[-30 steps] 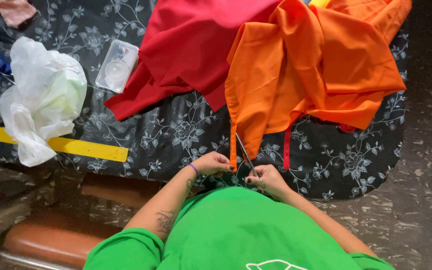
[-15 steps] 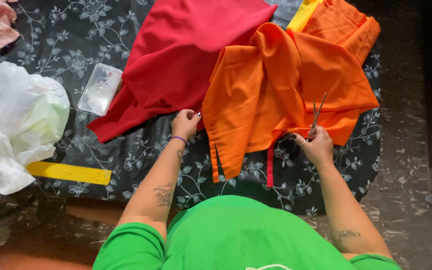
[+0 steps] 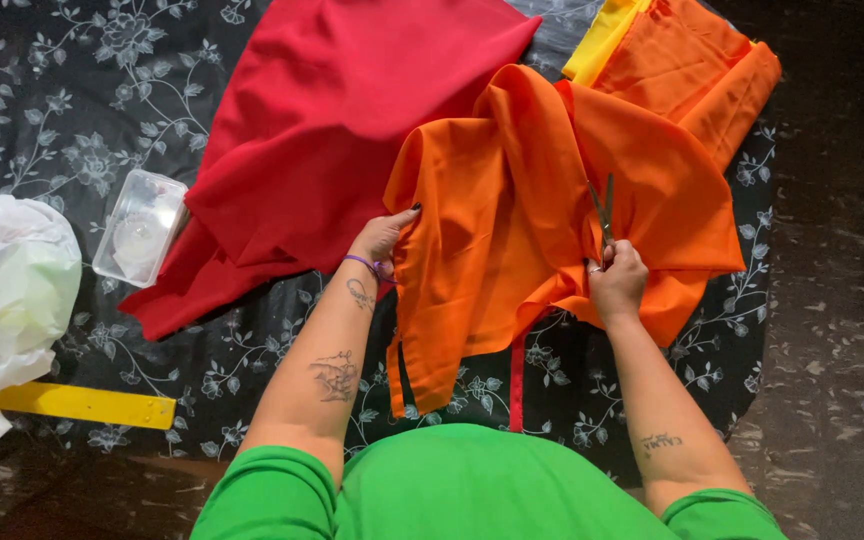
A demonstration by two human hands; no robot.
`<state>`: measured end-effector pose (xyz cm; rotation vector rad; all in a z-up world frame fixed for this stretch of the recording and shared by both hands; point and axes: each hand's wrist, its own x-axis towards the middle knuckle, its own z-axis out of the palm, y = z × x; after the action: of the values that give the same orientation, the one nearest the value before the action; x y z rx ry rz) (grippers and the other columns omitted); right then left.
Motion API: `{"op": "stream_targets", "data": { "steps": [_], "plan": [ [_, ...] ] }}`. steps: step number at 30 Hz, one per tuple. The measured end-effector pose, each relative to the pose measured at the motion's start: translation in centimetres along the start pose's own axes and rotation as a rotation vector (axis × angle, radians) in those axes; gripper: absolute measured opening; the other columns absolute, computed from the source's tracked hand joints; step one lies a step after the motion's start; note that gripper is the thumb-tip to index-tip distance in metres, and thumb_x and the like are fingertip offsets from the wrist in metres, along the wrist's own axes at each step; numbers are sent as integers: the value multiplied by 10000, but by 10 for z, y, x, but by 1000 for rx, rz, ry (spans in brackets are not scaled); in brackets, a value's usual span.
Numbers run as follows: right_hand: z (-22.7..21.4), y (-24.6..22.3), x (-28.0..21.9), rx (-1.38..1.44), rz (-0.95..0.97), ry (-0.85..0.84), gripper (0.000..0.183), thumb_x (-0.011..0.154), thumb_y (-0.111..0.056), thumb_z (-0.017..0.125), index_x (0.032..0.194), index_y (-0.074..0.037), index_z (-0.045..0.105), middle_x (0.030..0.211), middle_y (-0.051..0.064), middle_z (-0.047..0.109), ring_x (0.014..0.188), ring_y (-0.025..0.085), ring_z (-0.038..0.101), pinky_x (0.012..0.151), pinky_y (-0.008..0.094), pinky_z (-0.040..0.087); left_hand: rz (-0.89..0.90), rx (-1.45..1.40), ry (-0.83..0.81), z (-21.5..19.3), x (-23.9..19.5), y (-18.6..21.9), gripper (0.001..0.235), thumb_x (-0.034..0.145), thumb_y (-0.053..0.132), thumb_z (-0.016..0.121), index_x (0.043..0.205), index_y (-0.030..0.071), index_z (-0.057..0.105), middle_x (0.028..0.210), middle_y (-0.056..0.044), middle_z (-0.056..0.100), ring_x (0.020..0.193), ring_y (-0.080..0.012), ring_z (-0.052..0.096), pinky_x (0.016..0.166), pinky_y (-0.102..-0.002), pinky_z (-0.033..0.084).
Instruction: The person uses scissors to cut strips from a large piece of orange fabric laid on a table. They trim the edges and cut long strips, then gather the cut pieces and trim a folded stack of orange fabric.
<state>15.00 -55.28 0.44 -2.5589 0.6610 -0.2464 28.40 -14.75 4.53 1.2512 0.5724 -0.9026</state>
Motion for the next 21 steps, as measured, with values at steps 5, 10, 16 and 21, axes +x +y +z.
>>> {"op": "stream_targets", "data": {
  "steps": [5,10,16,21],
  "plan": [
    [-25,29,3,-54,-21,7,316,792,-65,854,916,-132,571,920,115,685,957,416,746,884,509,596,691,-325,-12,-34,39,0,689,889,-98,817,1486,124,555,1299,-153,750,1086,-268,757,882,-420,687],
    [-52,93,2,-176,-22,101,291,795,-56,820,915,-139,567,900,96,661,940,415,743,891,509,593,988,41,193,-98,33,-1,915,888,-194,627,1688,164,364,1607,-123,577,1305,-242,654,1117,-330,590],
    [-73,53,-55,-205,-156,235,433,770,-16,907,1078,-96,614,1222,93,655,1158,352,703,1007,483,573,1253,1135,708,-114,-9,-69,655,833,-34,531,1455,139,639,1323,-106,664,1198,-324,661,1065,-448,531],
    [-51,-27,-136,180,-446,81,443,827,-214,949,1108,-24,663,1277,167,712,1214,404,690,1050,517,527,845,1736,383,-106,-54,-77,554,1084,518,431,1576,292,553,1406,-49,671,1312,-276,626,1120,-479,463]
  ]
}}
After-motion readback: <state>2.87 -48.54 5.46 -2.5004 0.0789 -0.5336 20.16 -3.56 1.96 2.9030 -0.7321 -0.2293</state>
